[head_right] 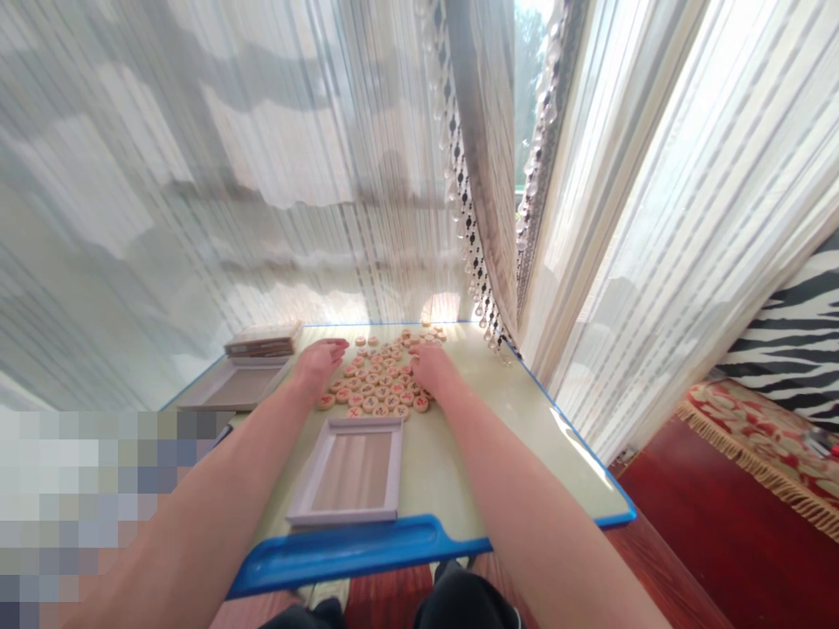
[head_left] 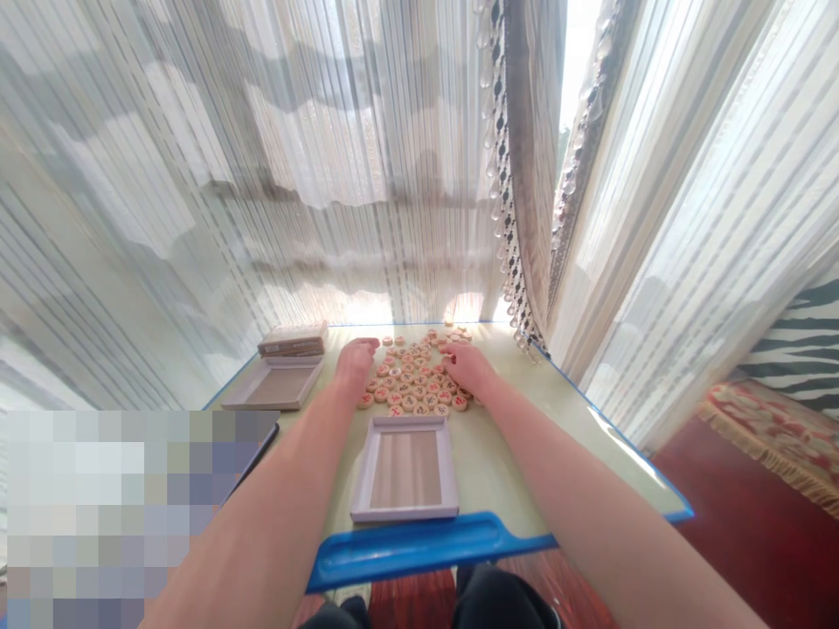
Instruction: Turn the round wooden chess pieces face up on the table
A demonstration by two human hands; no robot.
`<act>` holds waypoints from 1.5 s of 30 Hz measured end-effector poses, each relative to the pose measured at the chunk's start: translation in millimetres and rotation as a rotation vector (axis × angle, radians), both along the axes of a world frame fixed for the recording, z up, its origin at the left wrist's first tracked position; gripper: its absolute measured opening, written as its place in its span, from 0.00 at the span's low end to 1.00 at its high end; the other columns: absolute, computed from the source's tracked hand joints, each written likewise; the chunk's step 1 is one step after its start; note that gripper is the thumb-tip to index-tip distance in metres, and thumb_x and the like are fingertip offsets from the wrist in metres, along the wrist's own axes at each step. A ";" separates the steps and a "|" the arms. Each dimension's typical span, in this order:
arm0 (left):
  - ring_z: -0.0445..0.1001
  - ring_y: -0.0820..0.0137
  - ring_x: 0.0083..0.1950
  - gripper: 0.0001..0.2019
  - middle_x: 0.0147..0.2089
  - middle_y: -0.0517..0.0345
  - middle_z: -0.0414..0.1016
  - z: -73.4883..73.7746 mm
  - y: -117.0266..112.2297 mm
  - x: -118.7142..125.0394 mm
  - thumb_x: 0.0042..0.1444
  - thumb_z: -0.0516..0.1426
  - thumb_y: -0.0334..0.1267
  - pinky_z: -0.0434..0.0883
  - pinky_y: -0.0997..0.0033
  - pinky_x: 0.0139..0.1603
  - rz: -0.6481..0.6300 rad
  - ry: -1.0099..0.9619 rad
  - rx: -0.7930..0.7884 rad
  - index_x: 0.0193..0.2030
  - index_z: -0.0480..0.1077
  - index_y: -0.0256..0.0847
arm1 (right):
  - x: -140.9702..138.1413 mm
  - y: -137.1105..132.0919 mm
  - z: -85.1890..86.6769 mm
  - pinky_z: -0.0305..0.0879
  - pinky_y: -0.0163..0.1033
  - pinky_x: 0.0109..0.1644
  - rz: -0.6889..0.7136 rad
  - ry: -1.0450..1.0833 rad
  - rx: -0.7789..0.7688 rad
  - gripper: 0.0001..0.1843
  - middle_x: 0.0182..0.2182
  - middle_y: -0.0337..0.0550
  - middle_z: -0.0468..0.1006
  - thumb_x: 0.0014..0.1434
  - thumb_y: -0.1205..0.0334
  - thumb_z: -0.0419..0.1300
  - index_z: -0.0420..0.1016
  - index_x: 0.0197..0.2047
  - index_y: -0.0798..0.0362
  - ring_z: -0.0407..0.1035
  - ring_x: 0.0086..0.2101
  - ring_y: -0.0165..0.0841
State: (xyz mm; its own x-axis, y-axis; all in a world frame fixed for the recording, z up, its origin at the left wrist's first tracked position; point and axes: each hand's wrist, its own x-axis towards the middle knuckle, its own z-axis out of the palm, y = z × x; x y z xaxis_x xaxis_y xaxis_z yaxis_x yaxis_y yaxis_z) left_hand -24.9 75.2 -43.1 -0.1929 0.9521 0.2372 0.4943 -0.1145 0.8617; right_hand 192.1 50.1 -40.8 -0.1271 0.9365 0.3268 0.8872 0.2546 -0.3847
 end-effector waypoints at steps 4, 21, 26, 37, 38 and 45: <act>0.74 0.67 0.47 0.14 0.40 0.53 0.77 3.3 -0.6 1.2 0.48 0.47 0.33 0.72 0.68 0.40 0.007 -0.319 -0.091 0.37 0.71 0.42 | 0.4 2.8 -3.2 0.61 0.33 0.48 -0.004 0.066 0.016 0.15 0.41 0.43 0.76 0.54 0.68 0.53 0.76 0.43 0.53 0.68 0.42 0.30; 0.68 0.64 0.54 0.14 0.50 0.54 0.73 9.8 -24.2 27.4 0.47 0.48 0.30 0.66 0.70 0.54 -0.102 0.509 0.213 0.36 0.73 0.40 | 10.6 3.7 -1.4 0.53 0.40 0.58 -0.005 -0.152 0.015 0.20 0.56 0.44 0.66 0.62 0.63 0.45 0.69 0.54 0.50 0.58 0.55 0.36; 0.67 0.65 0.56 0.15 0.53 0.50 0.70 12.5 -31.8 32.5 0.48 0.48 0.30 0.63 0.70 0.58 -0.160 0.607 0.290 0.37 0.74 0.38 | 9.5 3.4 -0.9 0.57 0.41 0.53 -0.032 -0.165 -0.100 0.24 0.51 0.46 0.71 0.64 0.56 0.39 0.73 0.47 0.51 0.62 0.51 0.37; 0.64 0.65 0.59 0.16 0.51 0.51 0.73 11.4 -32.5 33.2 0.46 0.47 0.27 0.58 0.69 0.64 -0.242 0.689 0.322 0.36 0.74 0.37 | 10.9 1.3 2.8 0.57 0.41 0.52 -0.079 -0.174 -0.105 0.19 0.48 0.41 0.73 0.60 0.61 0.44 0.74 0.46 0.47 0.62 0.51 0.38; 0.64 0.64 0.59 0.16 0.50 0.51 0.74 11.0 -32.4 33.4 0.46 0.47 0.27 0.58 0.68 0.64 -0.248 0.698 0.324 0.36 0.74 0.37 | 10.0 0.9 2.7 0.57 0.41 0.52 -0.089 -0.170 -0.095 0.18 0.48 0.42 0.74 0.59 0.60 0.45 0.74 0.45 0.47 0.61 0.51 0.38; 0.68 0.63 0.56 0.16 0.45 0.49 0.76 10.0 -31.3 33.7 0.47 0.47 0.30 0.62 0.66 0.61 -0.289 0.737 0.389 0.34 0.75 0.36 | 4.8 2.4 -1.6 0.56 0.42 0.52 -0.120 -0.150 -0.077 0.20 0.45 0.43 0.75 0.58 0.52 0.48 0.73 0.48 0.47 0.60 0.51 0.41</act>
